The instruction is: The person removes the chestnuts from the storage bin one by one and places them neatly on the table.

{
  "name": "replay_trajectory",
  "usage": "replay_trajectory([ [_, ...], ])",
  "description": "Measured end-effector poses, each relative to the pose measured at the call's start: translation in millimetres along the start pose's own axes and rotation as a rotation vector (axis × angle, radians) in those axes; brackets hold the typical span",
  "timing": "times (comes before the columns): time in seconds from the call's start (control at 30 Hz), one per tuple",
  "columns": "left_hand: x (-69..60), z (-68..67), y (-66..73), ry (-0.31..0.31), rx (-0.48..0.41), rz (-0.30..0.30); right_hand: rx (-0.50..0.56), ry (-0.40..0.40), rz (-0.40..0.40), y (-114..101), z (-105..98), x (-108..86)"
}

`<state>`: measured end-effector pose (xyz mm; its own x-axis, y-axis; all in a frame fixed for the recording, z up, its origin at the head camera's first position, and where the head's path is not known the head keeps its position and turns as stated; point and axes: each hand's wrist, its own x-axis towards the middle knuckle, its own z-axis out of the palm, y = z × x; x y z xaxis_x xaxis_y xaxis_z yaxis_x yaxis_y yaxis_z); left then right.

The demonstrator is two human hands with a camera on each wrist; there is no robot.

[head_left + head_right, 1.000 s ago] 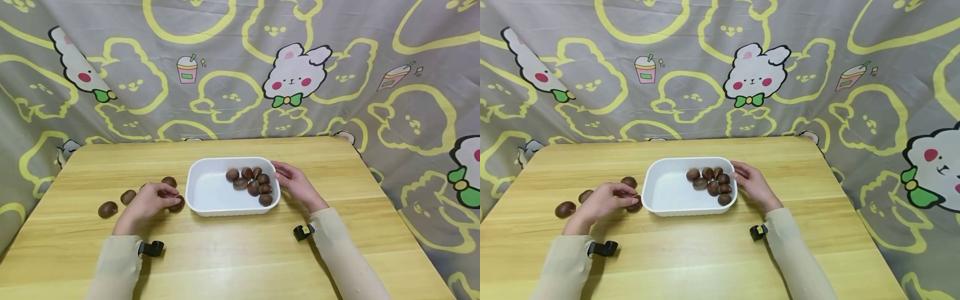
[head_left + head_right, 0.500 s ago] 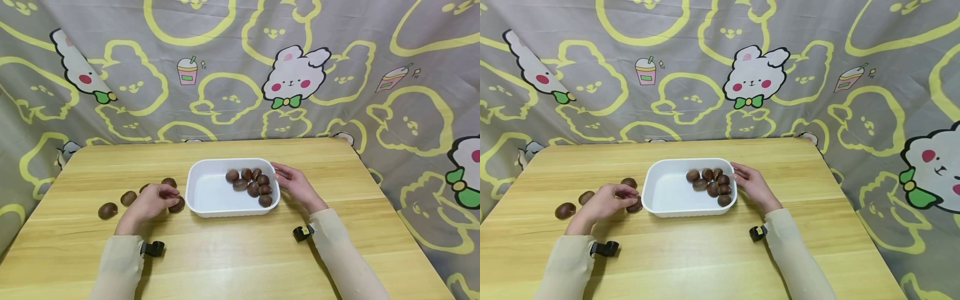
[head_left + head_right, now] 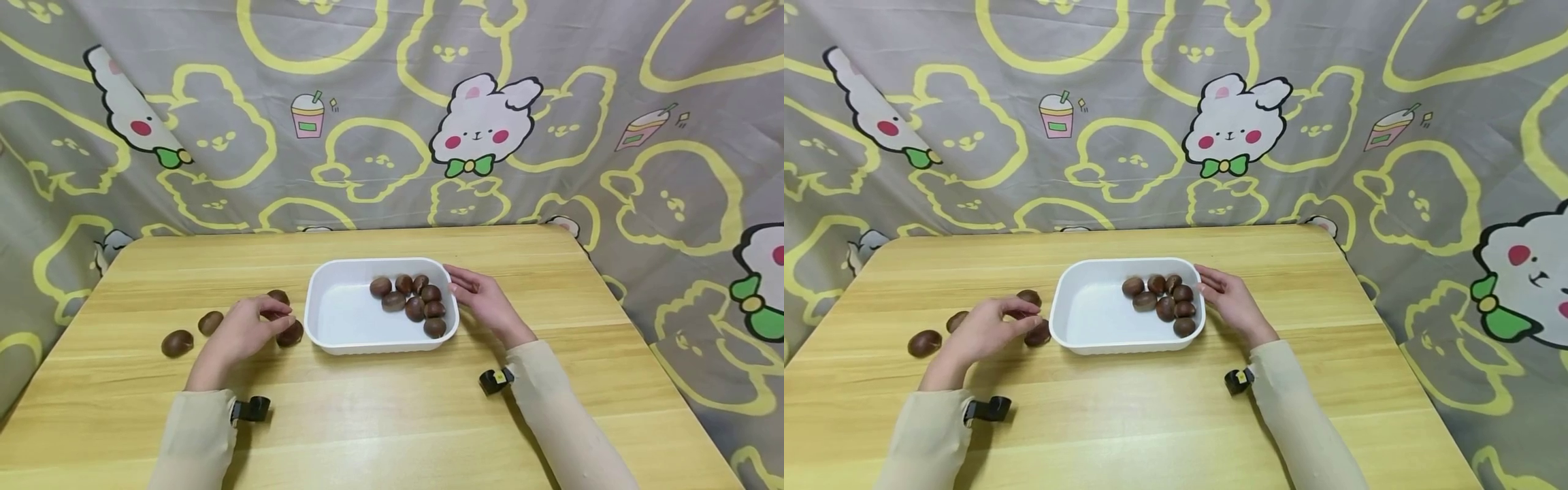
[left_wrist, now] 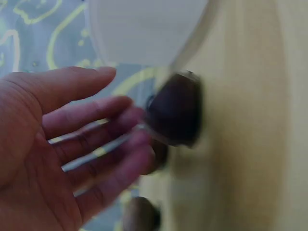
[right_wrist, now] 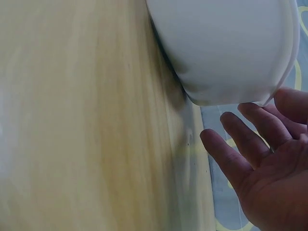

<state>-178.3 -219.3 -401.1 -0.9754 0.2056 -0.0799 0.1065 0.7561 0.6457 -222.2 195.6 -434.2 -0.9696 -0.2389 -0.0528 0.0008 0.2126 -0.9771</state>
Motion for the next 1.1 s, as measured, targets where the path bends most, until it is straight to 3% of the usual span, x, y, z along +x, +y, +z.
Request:
replay_trajectory([
  [0.23, -3.2, -11.3, 28.3, 0.044, 0.026, 0.02, 0.016, 0.0, -0.008, -0.2, -1.6, -2.0],
  [0.4, 1.1, -7.3, 47.5, 0.059, -0.07, 0.107, 0.023, 0.0, -0.005, -0.7, -1.4, -2.1],
  [0.57, 9.9, 6.1, 65.4, -0.043, -0.264, 0.217, 0.026, -0.001, 0.0, -1.9, -0.9, -2.2],
  [0.67, 17.3, 15.1, 77.1, -0.091, -0.322, 0.274, 0.032, -0.002, -0.001, -2.6, -0.9, -2.3],
  [0.9, 35.0, 39.7, 103.1, -0.141, -0.324, 0.451, 0.033, -0.01, 0.007, -2.5, -1.0, -1.8],
  [1.1, 49.2, 66.3, 121.8, -0.171, -0.254, 0.47, 0.049, -0.016, 0.003, -2.3, -0.7, -1.6],
])
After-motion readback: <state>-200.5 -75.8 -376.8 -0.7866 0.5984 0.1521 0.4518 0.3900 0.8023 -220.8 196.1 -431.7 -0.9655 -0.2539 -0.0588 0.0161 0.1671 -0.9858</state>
